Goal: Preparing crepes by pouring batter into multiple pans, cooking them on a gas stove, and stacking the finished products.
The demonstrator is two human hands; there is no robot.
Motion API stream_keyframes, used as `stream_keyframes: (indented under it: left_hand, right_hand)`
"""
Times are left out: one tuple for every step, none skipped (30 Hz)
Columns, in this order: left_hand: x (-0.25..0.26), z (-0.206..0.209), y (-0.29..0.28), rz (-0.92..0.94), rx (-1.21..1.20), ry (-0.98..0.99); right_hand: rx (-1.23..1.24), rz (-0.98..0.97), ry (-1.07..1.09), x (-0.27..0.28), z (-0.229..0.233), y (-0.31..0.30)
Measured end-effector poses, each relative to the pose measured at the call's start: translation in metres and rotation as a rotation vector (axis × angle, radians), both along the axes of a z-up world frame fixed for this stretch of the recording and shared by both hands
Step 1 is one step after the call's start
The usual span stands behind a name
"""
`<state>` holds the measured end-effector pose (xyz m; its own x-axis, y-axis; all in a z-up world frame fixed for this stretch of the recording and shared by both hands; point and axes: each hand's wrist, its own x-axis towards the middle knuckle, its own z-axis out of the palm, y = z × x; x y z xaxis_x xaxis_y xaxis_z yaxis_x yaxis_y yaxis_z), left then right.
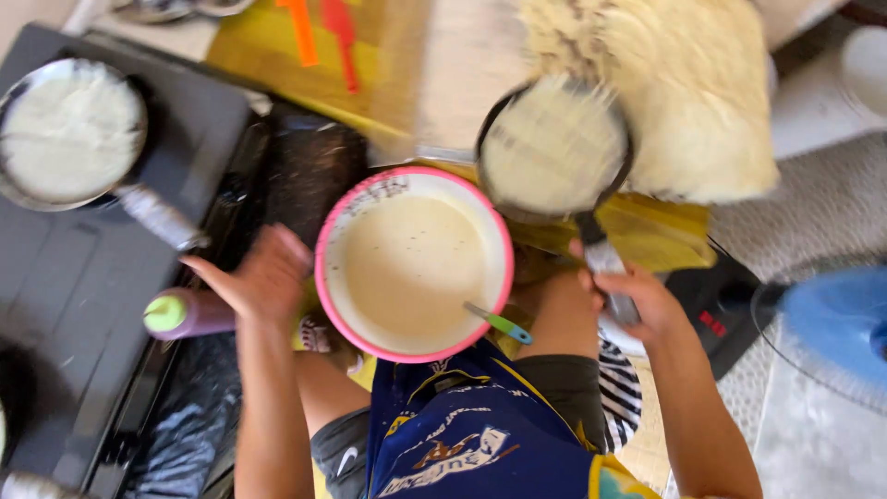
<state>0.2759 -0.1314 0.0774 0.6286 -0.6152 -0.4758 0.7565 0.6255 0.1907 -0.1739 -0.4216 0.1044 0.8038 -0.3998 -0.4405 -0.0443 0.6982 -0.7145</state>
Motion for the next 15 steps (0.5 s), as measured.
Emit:
stream_keyframes:
  left_hand:
    - [-0.049,0.032,-0.018,-0.098,0.25,-0.019]
    - [-0.106,0.064,-0.024,-0.197,0.499,-0.041]
    - [-0.127,0.024,-0.013,-0.204,0.5,-0.04]
    - [-0.147,-0.016,-0.001,-0.369,0.5,0.092]
    - [-0.168,-0.055,0.013,-0.528,0.494,0.227]
    - [-0.178,-0.068,0.025,-0.529,0.494,0.229]
    - [-0.187,-0.08,0.037,-0.591,0.443,0.192]
    - [-0.196,-0.092,0.05,-0.652,0.391,0.154]
    - [-0.197,-0.094,0.057,-0.639,0.39,0.156]
    - [-0.197,-0.095,0.064,-0.595,0.389,0.137]
    - [-0.196,-0.097,0.072,-0.549,0.39,0.118]
    - [-0.193,-0.098,0.076,-0.535,0.389,0.12]
    - [-0.192,-0.099,0.081,-0.501,0.408,0.093]
    - [-0.191,-0.1,0.087,-0.467,0.427,0.066]
    - [-0.191,-0.102,0.088,-0.462,0.429,0.068]
  right_hand:
    - [-0.352,-0.086,0.154,0.01,0.018,-0.003]
    - [-0.699,-0.172,0.32,0.021,0.036,-0.005]
    - [-0.697,-0.178,0.325,0.017,0.023,-0.022]
    - [-1.141,-0.131,0.682,0.013,0.009,-0.038]
    - [-1.58,-0.059,1.038,0.011,-0.004,-0.055]
    - [-1.579,-0.057,1.041,0.003,-0.021,-0.069]
    - [-1.851,-0.037,1.201,-0.002,-0.039,-0.085]
    - [-2.125,-0.016,1.358,-0.007,-0.055,-0.099]
    - [-2.134,-0.011,1.344,-0.011,-0.065,-0.107]
    - [-2.289,-0.002,1.398,-0.014,-0.075,-0.115]
    - [-2.444,0.004,1.447,-0.016,-0.085,-0.123]
    - [-2.454,0.006,1.43,-0.012,-0.082,-0.125]
    - [-2.497,-0.063,1.408,-0.011,-0.08,-0.126]
    - [-2.539,-0.134,1.383,-0.01,-0.078,-0.126]
    - [-2.54,-0.132,1.376,-0.007,-0.069,-0.125]
